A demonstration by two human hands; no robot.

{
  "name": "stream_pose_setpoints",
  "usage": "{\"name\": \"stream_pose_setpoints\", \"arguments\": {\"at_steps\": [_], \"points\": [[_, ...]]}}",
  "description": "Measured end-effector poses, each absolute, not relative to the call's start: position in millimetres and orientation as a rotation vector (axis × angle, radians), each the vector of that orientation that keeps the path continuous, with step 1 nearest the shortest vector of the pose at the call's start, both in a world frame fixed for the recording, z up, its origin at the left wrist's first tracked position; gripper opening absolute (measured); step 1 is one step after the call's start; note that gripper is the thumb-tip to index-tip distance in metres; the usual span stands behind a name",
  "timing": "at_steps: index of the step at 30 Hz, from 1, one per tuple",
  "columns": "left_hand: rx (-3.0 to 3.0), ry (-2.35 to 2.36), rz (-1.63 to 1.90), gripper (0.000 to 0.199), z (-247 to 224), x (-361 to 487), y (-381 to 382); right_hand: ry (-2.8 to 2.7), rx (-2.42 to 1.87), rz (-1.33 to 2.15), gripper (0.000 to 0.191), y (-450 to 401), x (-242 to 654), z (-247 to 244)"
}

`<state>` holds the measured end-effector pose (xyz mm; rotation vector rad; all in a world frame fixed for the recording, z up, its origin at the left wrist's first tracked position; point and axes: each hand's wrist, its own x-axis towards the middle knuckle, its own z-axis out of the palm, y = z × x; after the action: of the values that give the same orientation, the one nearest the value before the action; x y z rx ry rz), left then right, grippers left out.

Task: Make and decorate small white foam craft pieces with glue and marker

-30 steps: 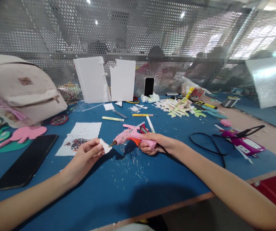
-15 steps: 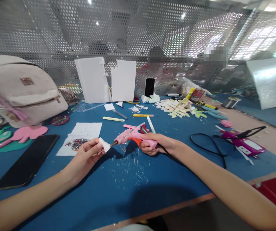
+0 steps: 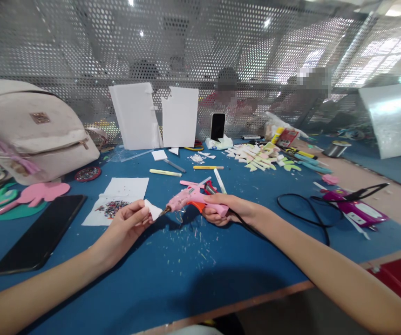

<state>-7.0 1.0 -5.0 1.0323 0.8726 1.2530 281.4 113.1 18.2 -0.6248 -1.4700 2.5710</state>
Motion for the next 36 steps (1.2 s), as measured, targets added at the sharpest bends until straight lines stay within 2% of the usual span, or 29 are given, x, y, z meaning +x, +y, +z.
{"name": "stream_pose_setpoints", "arguments": {"at_steps": [8, 14, 36], "points": [[1.091, 0.837, 1.265, 0.024, 5.2, -2.0, -3.6, -1.424, -0.478, 2.54, 0.048, 109.8, 280.6, 32.2], [1.166, 0.841, 1.239, 0.023, 3.4, -0.5, -4.4, -1.436, -0.559, 2.515, 0.043, 109.5, 279.5, 27.3], [1.328, 0.951, 1.16, 0.024, -4.4, -2.9, -5.8, -1.448, -0.629, 2.531, 0.045, 109.5, 277.1, 21.4]]}}
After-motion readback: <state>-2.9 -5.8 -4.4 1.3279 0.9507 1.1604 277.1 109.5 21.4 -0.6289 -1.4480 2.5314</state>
